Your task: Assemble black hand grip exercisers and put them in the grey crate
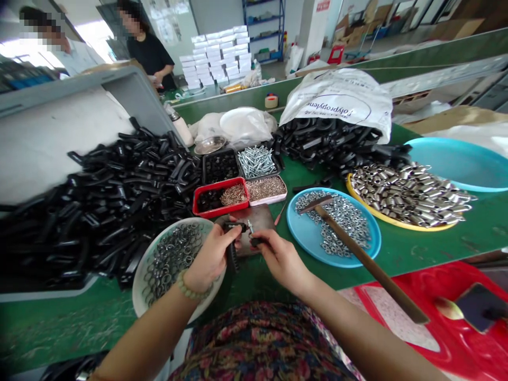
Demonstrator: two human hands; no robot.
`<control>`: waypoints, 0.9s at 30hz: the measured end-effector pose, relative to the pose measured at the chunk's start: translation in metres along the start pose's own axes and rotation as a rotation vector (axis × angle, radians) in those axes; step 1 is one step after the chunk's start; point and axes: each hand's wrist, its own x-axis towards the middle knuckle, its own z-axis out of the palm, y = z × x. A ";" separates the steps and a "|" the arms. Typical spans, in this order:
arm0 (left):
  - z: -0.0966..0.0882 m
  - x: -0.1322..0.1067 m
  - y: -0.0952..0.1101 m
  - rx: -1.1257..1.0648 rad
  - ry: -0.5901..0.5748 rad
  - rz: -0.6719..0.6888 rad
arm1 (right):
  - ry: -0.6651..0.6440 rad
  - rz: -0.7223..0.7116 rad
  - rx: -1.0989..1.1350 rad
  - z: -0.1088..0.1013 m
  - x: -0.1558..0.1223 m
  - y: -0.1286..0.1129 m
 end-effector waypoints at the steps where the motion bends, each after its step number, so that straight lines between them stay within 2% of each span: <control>1: 0.000 0.000 -0.001 -0.004 -0.003 -0.010 | -0.010 -0.009 -0.005 0.002 -0.002 0.001; 3: -0.001 -0.001 -0.002 -0.007 -0.028 -0.048 | -0.055 -0.001 0.037 0.005 -0.005 0.001; 6: -0.005 0.000 0.000 0.040 -0.094 -0.122 | -0.130 0.079 0.221 0.002 -0.007 0.001; 9: -0.012 0.000 0.003 0.206 -0.160 -0.154 | -0.276 -0.020 0.179 -0.008 -0.006 0.004; 11: -0.017 -0.002 0.003 0.353 -0.204 -0.122 | -0.386 -0.095 0.118 -0.015 -0.005 0.005; 12: -0.019 -0.003 0.001 0.407 -0.233 -0.098 | -0.426 -0.082 0.142 -0.018 -0.004 0.005; 16: -0.024 -0.009 -0.005 0.390 -0.344 -0.028 | -0.448 0.144 0.519 -0.019 -0.004 0.001; 19: -0.024 -0.012 -0.009 0.362 -0.377 -0.015 | -0.461 0.270 0.805 -0.015 -0.003 -0.001; 22: -0.022 -0.015 -0.010 0.391 -0.395 -0.004 | -0.489 0.376 0.980 -0.012 -0.001 -0.003; 27: -0.017 -0.020 -0.017 0.294 -0.250 0.049 | -0.428 0.478 1.026 -0.009 0.000 -0.009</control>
